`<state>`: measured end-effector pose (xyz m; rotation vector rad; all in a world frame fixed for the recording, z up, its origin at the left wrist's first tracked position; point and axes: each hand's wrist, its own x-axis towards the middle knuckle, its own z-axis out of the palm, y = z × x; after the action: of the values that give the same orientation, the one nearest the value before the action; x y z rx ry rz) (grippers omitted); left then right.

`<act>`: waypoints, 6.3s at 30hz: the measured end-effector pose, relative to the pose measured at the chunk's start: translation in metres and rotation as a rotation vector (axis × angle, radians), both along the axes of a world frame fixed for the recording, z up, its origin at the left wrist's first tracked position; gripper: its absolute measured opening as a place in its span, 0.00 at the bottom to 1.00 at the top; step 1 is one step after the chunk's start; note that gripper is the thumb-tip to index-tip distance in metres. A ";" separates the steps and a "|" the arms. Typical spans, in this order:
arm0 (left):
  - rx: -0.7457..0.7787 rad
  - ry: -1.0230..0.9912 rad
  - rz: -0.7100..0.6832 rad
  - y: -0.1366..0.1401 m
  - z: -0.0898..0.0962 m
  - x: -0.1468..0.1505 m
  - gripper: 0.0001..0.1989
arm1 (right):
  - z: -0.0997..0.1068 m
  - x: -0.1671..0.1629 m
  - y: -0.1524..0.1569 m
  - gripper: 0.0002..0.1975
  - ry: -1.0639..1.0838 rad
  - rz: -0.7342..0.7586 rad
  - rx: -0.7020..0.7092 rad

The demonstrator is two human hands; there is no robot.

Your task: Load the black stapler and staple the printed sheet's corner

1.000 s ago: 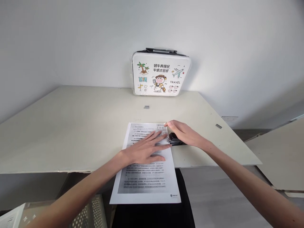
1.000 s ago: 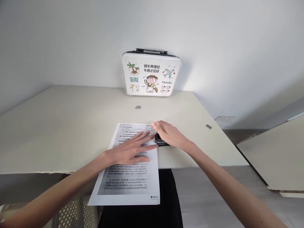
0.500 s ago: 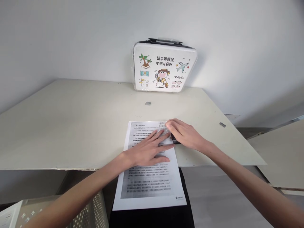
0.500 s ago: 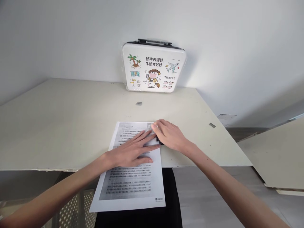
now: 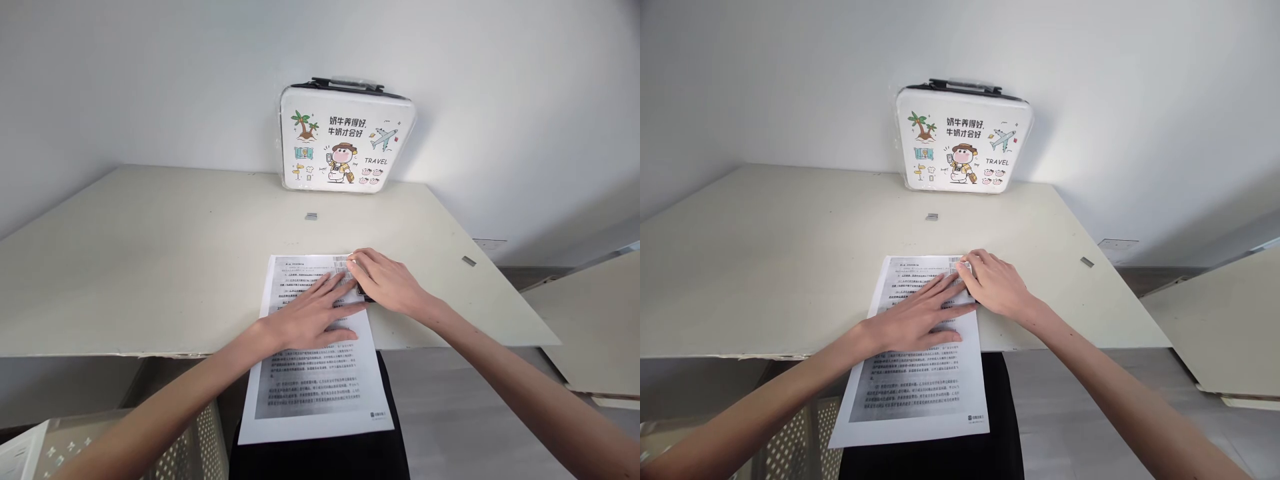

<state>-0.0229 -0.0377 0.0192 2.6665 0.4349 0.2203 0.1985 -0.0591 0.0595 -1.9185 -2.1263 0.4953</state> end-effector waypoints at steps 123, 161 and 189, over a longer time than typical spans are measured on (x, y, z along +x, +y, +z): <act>-0.004 -0.049 0.448 0.082 -0.025 0.175 0.40 | -0.023 0.089 -0.084 0.19 0.586 -0.395 0.449; -0.405 -0.499 0.812 -0.006 0.001 -0.076 0.25 | -0.063 -0.023 -0.021 0.19 0.831 -0.169 0.301; -1.165 -0.976 0.909 -0.017 0.015 -0.035 0.21 | -0.046 -0.031 -0.051 0.13 0.557 0.075 0.672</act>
<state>-0.0581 -0.0545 0.0342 0.9118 0.9734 1.0534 0.1675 -0.1099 0.0132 -1.1649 -1.6982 0.2360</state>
